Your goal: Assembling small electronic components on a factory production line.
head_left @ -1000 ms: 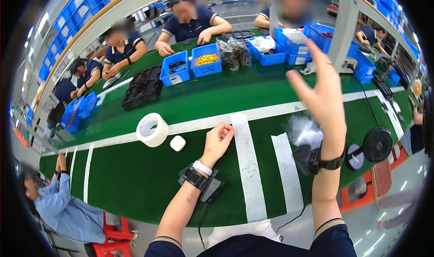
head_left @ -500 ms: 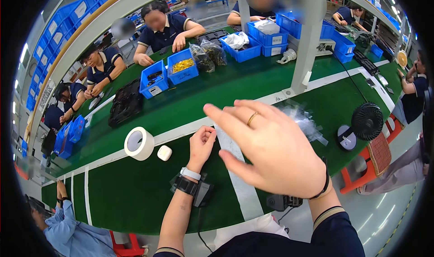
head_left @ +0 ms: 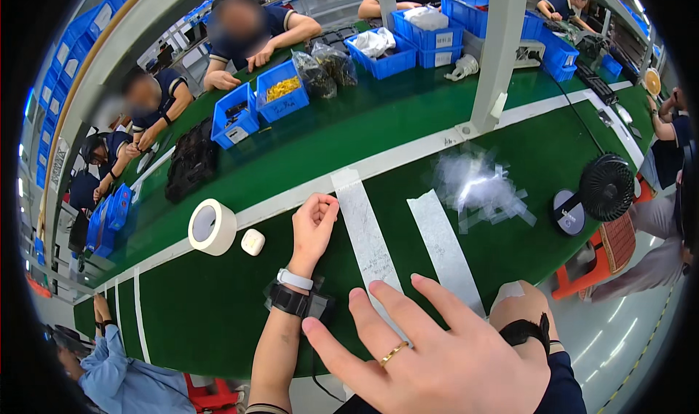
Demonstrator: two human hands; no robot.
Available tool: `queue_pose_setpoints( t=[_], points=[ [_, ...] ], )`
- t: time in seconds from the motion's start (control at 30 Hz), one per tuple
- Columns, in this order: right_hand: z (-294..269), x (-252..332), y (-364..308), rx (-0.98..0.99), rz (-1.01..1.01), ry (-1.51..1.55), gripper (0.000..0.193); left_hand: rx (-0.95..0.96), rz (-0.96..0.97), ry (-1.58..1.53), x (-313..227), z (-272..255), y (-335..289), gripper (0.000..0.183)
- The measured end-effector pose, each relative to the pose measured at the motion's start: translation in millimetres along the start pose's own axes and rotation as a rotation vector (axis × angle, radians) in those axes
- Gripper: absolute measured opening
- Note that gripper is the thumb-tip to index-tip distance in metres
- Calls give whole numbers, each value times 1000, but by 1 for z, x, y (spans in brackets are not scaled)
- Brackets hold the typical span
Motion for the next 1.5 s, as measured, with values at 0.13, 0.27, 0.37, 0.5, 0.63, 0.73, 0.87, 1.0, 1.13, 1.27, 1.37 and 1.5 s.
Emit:
queue_pose_setpoints(
  t=[0.13,0.27,0.37,0.5,0.63,0.73,0.87,1.0,1.13,1.27,1.37,1.5],
  points=[
    [15,-8,3,219,112,154,30,-12,-32,23,4,-6,-2,7],
    [19,-7,0,194,135,80,30,-17,-40,23,5,-12,-3,6],
    [10,-17,13,363,140,77,32,-14,-42,25,5,-9,-3,7],
    [27,-17,5,383,156,3,30,-13,-56,34,2,-9,-3,7],
    [27,-24,14,472,131,76,28,-7,-53,18,6,-7,-2,7],
    [22,-29,17,372,170,112,26,6,-59,19,5,-6,-2,7],
    [15,-29,19,242,193,63,23,10,-60,11,3,-5,-3,7],
    [18,-19,18,170,186,114,24,-10,-71,22,5,-14,-7,7],
    [56,-2,11,530,154,201,35,-8,-79,41,12,-21,-9,8],
    [42,-64,29,400,216,5,32,-110,-40,-109,-17,1,-11,8],
    [48,-107,42,330,328,140,21,-36,-3,-50,-8,-21,-4,7],
    [29,-205,18,184,557,37,31,5,-36,-32,6,2,2,6]
  ],
)
Point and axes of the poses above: each hand's wrist, its own y-axis towards the middle knuckle, its own z-axis out of the palm, x = y × z, the point moved 10 cm from there along y, towards the middle knuckle, and after that the axes turned 1 degree about -y, right-handed, at the moved point
